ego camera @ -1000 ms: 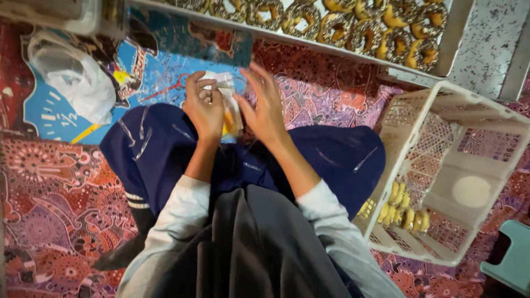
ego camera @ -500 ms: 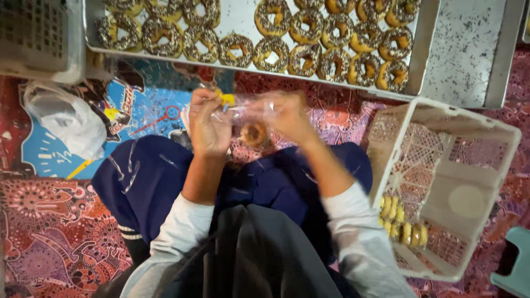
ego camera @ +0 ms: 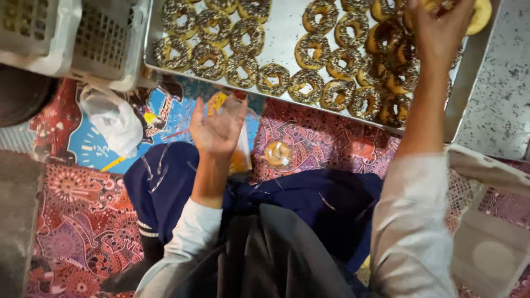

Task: The person sits on a mat and repeatedly picks donuts from a metal tray, places them into small clear plastic bags, and sets the filled bags into a white plastic crate. The person handles both plain and sprinkled donuts throughout the clip.

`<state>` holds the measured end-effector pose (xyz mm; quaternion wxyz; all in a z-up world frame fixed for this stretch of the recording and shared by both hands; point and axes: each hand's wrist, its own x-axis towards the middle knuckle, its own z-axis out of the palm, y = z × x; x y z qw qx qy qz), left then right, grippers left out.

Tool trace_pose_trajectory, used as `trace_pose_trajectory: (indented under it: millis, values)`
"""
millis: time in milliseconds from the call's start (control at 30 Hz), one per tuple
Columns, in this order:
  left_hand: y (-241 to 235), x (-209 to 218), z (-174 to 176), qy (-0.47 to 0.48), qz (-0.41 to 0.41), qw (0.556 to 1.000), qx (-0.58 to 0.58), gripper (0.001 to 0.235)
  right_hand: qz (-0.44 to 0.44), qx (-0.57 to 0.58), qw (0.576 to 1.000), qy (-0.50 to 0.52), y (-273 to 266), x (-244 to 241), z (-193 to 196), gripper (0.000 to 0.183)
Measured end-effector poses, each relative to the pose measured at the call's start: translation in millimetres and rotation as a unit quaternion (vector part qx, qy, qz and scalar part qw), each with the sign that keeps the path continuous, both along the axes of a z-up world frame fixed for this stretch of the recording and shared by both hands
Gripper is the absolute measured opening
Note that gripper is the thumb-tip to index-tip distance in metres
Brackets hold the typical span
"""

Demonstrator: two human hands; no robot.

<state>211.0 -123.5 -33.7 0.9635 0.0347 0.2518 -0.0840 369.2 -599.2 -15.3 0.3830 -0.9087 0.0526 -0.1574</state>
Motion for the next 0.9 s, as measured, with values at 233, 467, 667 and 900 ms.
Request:
trace_pose_trajectory:
  millis: [233,467,667,900]
  values:
    - [-8.7,-7.0,4.3,-0.016,0.075,0.993,-0.09,0.047,0.1,0.619,0.779,-0.017,247.4,-229.6,32.8,0.083]
    - [-12.5,-26.8,17.8,-0.111,0.124,0.982,0.09,0.042,0.145,0.135,0.98,-0.012,333.0,-245.5,84.9,0.065]
    - [0.8,-39.4,16.7,-0.161,0.135,0.971,0.11,0.037,0.123,0.19,0.973,-0.049,335.9,-274.6,89.4,0.054]
    - [-25.5,-74.7,36.8,-0.2,0.012,0.967,0.16,0.076,0.078,0.305,0.949,0.006,363.6,-256.7,73.7,0.074]
